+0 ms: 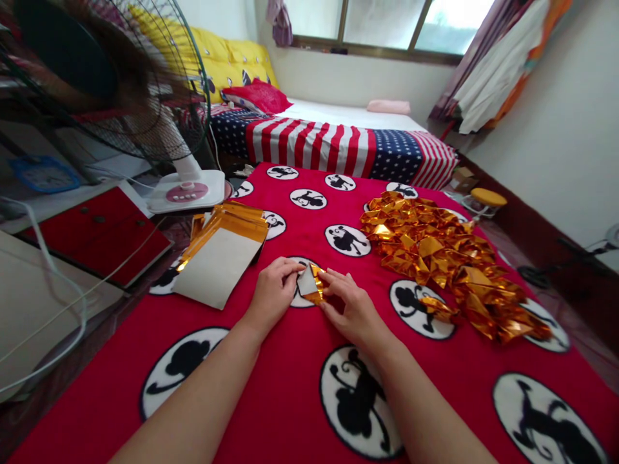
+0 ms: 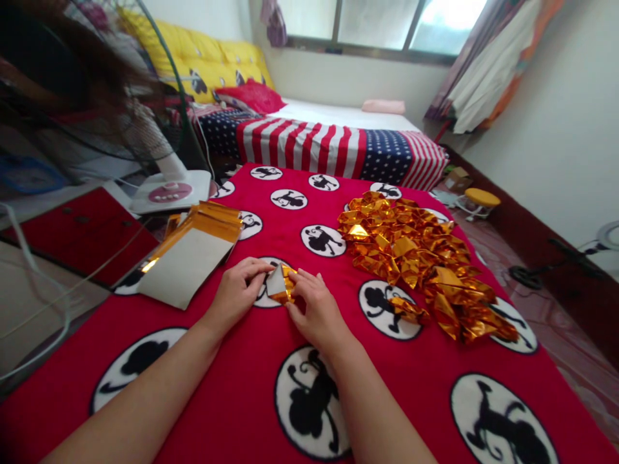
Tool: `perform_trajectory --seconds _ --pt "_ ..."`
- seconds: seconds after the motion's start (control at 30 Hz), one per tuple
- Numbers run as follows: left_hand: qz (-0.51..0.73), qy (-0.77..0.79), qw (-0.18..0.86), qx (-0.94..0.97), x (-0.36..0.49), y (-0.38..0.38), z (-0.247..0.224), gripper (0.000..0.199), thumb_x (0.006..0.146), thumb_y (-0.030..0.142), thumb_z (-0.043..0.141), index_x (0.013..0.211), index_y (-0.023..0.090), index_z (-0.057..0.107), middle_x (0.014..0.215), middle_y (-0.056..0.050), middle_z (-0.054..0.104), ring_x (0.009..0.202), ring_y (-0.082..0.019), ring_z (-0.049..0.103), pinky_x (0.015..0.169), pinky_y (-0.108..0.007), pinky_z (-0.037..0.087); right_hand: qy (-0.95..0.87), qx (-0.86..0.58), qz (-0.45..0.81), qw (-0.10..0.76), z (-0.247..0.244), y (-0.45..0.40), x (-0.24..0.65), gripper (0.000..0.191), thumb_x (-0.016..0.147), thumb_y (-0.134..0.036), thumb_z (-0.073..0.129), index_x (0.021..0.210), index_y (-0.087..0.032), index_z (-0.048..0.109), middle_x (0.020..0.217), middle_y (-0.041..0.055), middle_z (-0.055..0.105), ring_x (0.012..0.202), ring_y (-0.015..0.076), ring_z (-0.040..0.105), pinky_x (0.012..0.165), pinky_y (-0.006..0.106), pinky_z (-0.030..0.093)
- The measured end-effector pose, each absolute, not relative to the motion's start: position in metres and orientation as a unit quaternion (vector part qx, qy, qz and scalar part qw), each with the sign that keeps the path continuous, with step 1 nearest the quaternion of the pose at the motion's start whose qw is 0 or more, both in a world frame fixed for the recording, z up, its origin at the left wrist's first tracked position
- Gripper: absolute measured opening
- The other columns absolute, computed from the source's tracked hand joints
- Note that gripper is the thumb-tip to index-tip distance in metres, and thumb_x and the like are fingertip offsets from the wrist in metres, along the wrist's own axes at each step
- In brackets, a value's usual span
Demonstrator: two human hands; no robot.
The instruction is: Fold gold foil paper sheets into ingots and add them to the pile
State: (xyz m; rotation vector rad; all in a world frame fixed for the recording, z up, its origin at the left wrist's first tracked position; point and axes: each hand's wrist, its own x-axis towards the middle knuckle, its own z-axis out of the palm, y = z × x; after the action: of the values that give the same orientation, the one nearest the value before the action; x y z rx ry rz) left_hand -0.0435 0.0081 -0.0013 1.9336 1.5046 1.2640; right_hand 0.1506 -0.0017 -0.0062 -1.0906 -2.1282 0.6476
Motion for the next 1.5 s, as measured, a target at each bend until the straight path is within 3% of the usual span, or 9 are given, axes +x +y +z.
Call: perform_trajectory --seconds 0.2,0.33,0.5,0.7,0.9,1.17,1.5 --pt "0.389 0.482 0.172 0.766 -0.046 0.005 -0.002 0.026 0.085 0.004 0.054 0.090 0.018 0.075 0.094 -0.006 0.067 0.095 -0.019 0.060 0.087 -0.033 0.050 -0.848 -0.364 0.250 0.294 0.002 0.008 0.171 0.027 0.082 -0.007 0.055 0.099 -0.023 0.069 0.135 0.0078 0.061 0.132 0.0242 0.049 0.114 0.058 0.027" --pt "0.357 0.444 0.143 0.809 -0.050 0.004 -0.002 0.032 0.084 0.002 0.052 0.097 0.020 0.075 0.100 -0.007 0.065 0.101 -0.020 0.057 0.091 -0.036 0.050 -0.857 -0.369 0.187 0.307 0.006 0.009 0.173 0.026 0.085 -0.008 0.058 0.100 -0.024 0.072 0.142 0.0092 0.052 0.132 0.0254 0.048 0.109 0.051 0.040" --pt "0.341 0.433 0.087 0.830 -0.054 0.004 0.000 0.037 0.081 0.002 0.055 0.102 0.024 0.075 0.126 -0.008 0.059 0.121 -0.025 0.050 0.104 -0.045 0.044 -0.863 -0.374 0.119 0.318 0.006 0.010 0.172 0.025 0.089 -0.011 0.055 0.097 -0.025 0.074 0.110 0.0096 0.063 0.104 0.0237 0.058 0.086 0.041 0.053" --pt "0.339 0.408 0.128 0.838 -0.056 0.006 -0.002 0.035 0.084 0.002 0.052 0.103 0.021 0.074 0.110 -0.008 0.068 0.106 -0.020 0.062 0.096 -0.039 0.053 -0.835 -0.416 0.133 0.336 0.000 0.011 0.171 0.025 0.088 -0.009 0.054 0.100 -0.023 0.070 0.092 0.0060 0.066 0.087 0.0202 0.062 0.079 0.035 0.051" --pt "0.340 0.417 0.155 0.829 -0.059 0.005 0.001 0.028 0.085 0.007 0.055 0.103 0.019 0.073 0.109 -0.008 0.071 0.104 -0.019 0.065 0.094 -0.034 0.054 -0.834 -0.398 0.152 0.350 -0.001 0.012 0.173 0.024 0.090 -0.010 0.050 0.083 -0.022 0.070 0.093 0.0056 0.067 0.087 0.0189 0.062 0.078 0.033 0.051" --pt "0.320 0.401 0.145 0.846 -0.057 -0.001 0.007 0.028 0.081 0.005 0.060 0.100 0.020 0.073 0.104 -0.007 0.071 0.102 -0.020 0.064 0.093 -0.037 0.054 -0.832 -0.379 0.201 0.352 0.005 0.006 0.181 0.020 0.080 -0.013 0.064 0.094 -0.023 0.072 0.101 0.0067 0.064 0.095 0.0208 0.063 0.085 0.037 0.054" --pt "0.313 0.411 0.156 0.842 -0.050 -0.004 0.008 0.022 0.082 0.014 0.066 0.102 0.021 0.072 0.107 -0.007 0.066 0.101 -0.020 0.060 0.092 -0.034 0.051 -0.827 -0.364 0.218 0.368 0.002 0.008 0.184 0.023 0.081 -0.009 0.063 0.097 -0.024 0.072 0.103 0.0063 0.063 0.098 0.0202 0.062 0.085 0.036 0.055"
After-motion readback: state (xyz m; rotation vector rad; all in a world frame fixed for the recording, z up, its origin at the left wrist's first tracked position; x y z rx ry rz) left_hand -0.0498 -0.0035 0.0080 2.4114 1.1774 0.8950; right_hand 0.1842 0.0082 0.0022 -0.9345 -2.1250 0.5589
